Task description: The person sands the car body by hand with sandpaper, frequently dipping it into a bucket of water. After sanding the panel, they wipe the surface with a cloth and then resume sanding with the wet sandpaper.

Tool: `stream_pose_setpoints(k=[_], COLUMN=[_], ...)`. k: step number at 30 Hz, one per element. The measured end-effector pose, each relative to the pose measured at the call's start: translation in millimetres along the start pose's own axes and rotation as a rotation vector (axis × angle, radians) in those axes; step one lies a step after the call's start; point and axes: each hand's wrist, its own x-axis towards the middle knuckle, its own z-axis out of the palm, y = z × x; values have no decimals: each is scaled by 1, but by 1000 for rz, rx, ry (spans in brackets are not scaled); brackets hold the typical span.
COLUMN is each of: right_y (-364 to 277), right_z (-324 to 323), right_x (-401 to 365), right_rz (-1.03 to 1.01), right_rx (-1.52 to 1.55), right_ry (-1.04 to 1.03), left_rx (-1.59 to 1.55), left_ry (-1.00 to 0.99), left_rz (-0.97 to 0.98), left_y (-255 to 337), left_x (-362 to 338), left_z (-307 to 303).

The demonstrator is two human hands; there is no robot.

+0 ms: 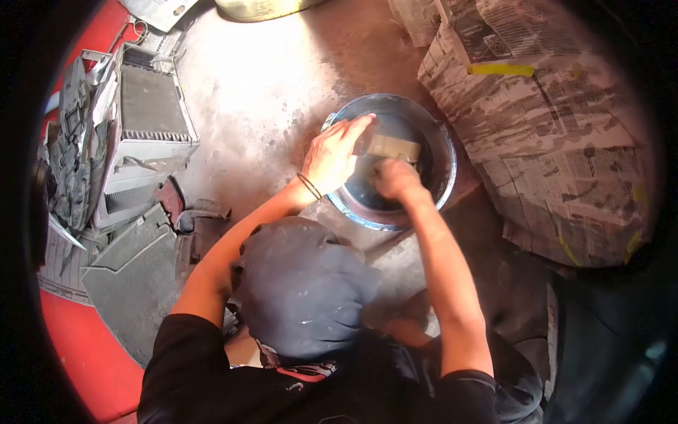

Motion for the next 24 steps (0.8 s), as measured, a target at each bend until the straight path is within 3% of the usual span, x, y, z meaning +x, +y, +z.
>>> stream_pose_setpoints(k=[5, 8, 10, 11, 14, 15, 18, 22, 24], right_y=[26, 17, 19, 24, 17, 13, 19, 14, 17], right_z=[-50, -65, -60, -57, -66, -73, -77, -100, -98], right_x=[-38, -42, -35, -28, -22, -25, -24, -46, -46], right_rz=[66, 72, 31, 47, 154, 114, 137, 128, 81], right_rx=[1046, 1320, 1385, 1262, 484, 478, 1257, 1604, 1601], right_ry=[-182, -223, -148, -96, 238, 247, 40, -46, -30], left_rx=[4, -13, -48, -55, -82, -92, -99, -91, -12], left_ry=[-13, -5, -32, -8, 47, 59, 54, 39, 5], left_rz=[-58, -61, -97, -86, -62, -59, -60, -66, -18], left_y=[8, 7, 9, 8, 4, 3, 4, 3, 0], left_x=[-1, -2, -3, -3, -4, -4, -4, -3, -2], left_z=[2, 2, -3, -2, 3, 3, 2, 2, 2])
